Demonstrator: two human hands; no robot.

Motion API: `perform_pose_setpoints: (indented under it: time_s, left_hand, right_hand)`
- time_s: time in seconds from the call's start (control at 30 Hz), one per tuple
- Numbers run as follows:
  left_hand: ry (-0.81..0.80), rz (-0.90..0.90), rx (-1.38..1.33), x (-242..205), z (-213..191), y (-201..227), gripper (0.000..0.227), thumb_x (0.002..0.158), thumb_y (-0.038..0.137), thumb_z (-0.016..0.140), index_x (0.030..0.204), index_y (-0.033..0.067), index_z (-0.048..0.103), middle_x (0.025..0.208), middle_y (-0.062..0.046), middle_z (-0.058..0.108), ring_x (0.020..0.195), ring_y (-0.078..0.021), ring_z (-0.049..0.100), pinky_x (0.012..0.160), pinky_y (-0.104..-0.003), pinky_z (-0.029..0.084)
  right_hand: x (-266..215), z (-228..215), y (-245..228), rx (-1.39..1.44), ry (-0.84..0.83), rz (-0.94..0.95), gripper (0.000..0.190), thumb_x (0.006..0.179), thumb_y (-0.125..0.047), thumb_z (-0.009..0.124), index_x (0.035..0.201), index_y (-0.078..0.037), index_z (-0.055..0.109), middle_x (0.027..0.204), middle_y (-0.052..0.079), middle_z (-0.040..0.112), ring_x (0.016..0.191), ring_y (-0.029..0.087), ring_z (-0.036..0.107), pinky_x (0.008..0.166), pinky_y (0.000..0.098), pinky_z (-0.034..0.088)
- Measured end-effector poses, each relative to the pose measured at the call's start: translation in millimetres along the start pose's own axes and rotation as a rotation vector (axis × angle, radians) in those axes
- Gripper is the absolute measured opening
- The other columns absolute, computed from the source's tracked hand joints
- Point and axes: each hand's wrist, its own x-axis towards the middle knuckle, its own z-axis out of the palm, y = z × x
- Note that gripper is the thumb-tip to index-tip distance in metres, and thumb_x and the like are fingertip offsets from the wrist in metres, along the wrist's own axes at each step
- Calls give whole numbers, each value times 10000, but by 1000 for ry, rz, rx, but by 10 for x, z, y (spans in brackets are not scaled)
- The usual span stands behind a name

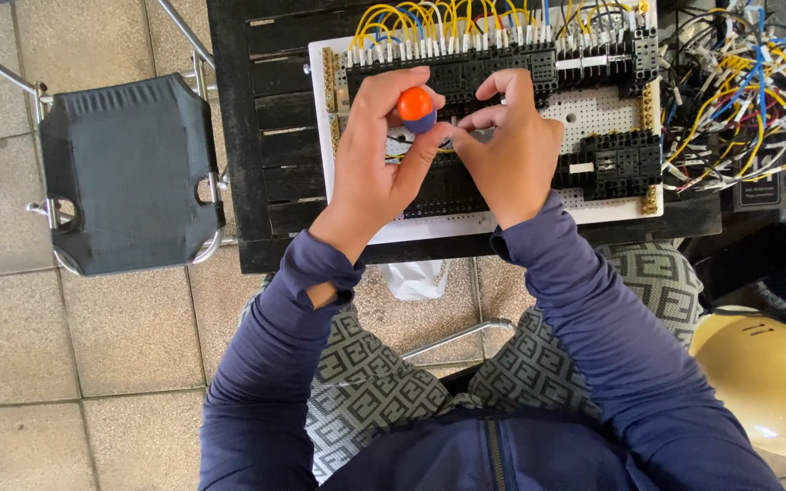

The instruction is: The person uses a screwdriver to tighten screws on a white breadboard populated with black terminal blocks and yellow wires. They repeatedly insert wires into the terminals and secure them with the tool.

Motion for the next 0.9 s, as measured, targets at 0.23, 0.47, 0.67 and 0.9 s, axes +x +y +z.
perform_pose_setpoints:
  time_s: [0.23, 0.47, 0.67, 0.9]
  left_hand:
    - [-23, 34, 54, 1, 30, -31, 340, 1120, 192, 608, 1401, 80, 454, 1321, -153, 579, 1173, -293, 665, 1012, -394, 578]
    - [4, 141, 176, 36, -55, -31, 383, 1100, 207, 708, 1402, 95, 501, 1308, -125, 633, 1146, -281, 626, 846, -334, 610]
    - [-5, 213, 163, 17, -129, -73, 485, 1109, 143, 744, 1499, 90, 460, 1245, -138, 661, 1021, -273, 636, 892, -357, 582]
    - [43, 138, 80, -66, -154, 7, 418, 1200, 241, 497, 1582, 163, 347, 1379, -129, 684, 1180, -274, 706, 1116, -414, 523]
  right_hand:
    - [-28, 85, -24, -33, 117, -53, 523, 739, -83, 735, 1158, -175, 436, 760, -110, 759, 667, 187, 715, 761, 440, 365]
    - [-61, 58, -22, -99, 69, -107, 406, 854, -136, 724, 1183, -178, 489, 829, -83, 779, 716, 199, 718, 778, 459, 357]
    - [40, 100, 25, -68, -16, 16, 593, 750, -141, 855, 1196, -198, 467, 714, -113, 749, 745, 180, 771, 756, 471, 405]
    - [2, 81, 7, -49, 60, -46, 497, 792, -137, 813, 1126, -188, 449, 709, -93, 745, 650, 210, 716, 730, 478, 397]
